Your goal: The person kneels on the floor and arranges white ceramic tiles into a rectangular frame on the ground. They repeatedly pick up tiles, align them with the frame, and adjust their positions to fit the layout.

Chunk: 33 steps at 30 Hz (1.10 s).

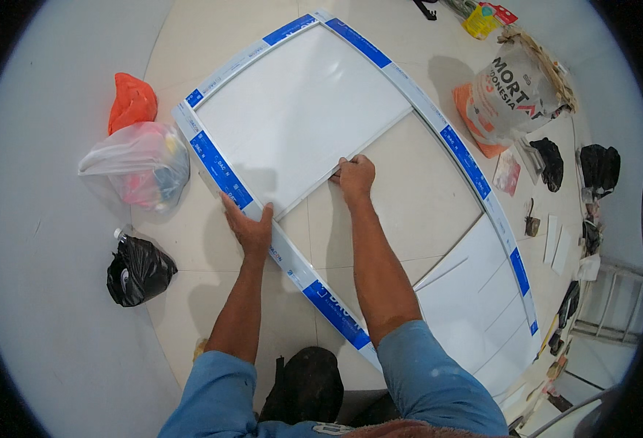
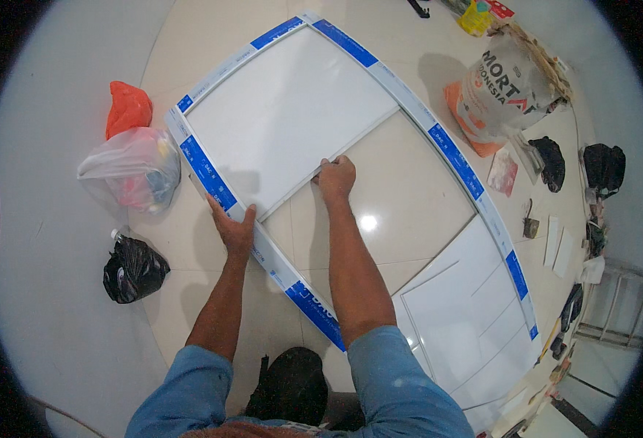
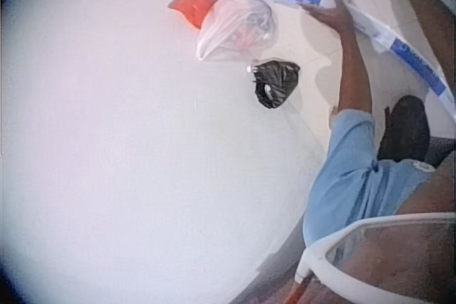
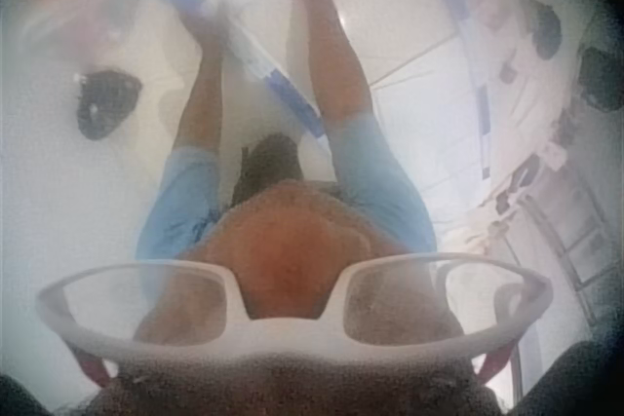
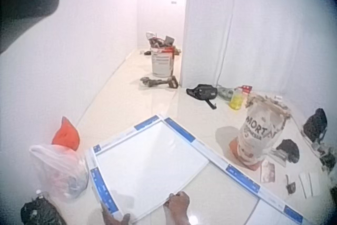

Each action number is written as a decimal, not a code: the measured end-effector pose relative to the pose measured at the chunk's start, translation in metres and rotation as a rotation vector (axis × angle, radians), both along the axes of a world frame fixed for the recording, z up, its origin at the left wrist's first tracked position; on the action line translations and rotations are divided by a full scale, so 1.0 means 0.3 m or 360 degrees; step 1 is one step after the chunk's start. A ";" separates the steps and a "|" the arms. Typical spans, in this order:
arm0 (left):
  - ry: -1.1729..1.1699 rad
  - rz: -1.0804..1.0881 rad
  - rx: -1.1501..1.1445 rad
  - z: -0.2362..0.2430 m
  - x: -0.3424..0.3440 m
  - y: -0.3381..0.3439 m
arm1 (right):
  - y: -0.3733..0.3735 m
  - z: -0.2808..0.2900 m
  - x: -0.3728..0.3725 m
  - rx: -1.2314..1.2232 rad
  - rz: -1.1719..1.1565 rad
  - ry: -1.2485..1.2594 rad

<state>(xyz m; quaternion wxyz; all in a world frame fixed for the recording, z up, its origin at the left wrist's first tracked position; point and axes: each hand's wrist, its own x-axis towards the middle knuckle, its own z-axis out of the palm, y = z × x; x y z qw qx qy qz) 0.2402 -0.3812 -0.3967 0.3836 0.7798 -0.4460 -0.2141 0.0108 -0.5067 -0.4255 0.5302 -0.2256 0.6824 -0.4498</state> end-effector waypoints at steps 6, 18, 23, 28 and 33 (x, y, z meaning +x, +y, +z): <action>0.0133 -0.0025 0.0073 0.023 -0.048 0.099 | -0.083 0.026 -0.320 -0.0202 0.1105 0.1851; 0.0058 -0.0147 0.0129 -0.001 -0.231 0.288 | -0.113 0.034 -1.191 0.0199 0.0722 0.2392; 0.0041 -0.0215 0.0000 -0.042 -0.217 0.313 | -0.129 0.013 -1.255 0.0194 0.1079 0.2089; -0.0225 -0.0240 0.0085 -0.075 -0.199 0.318 | 0.110 0.021 -1.266 -0.0243 0.0538 0.2350; -0.0124 -0.0295 0.0011 -0.101 -0.187 0.299 | 0.778 0.091 -1.271 -0.0046 0.0145 0.2251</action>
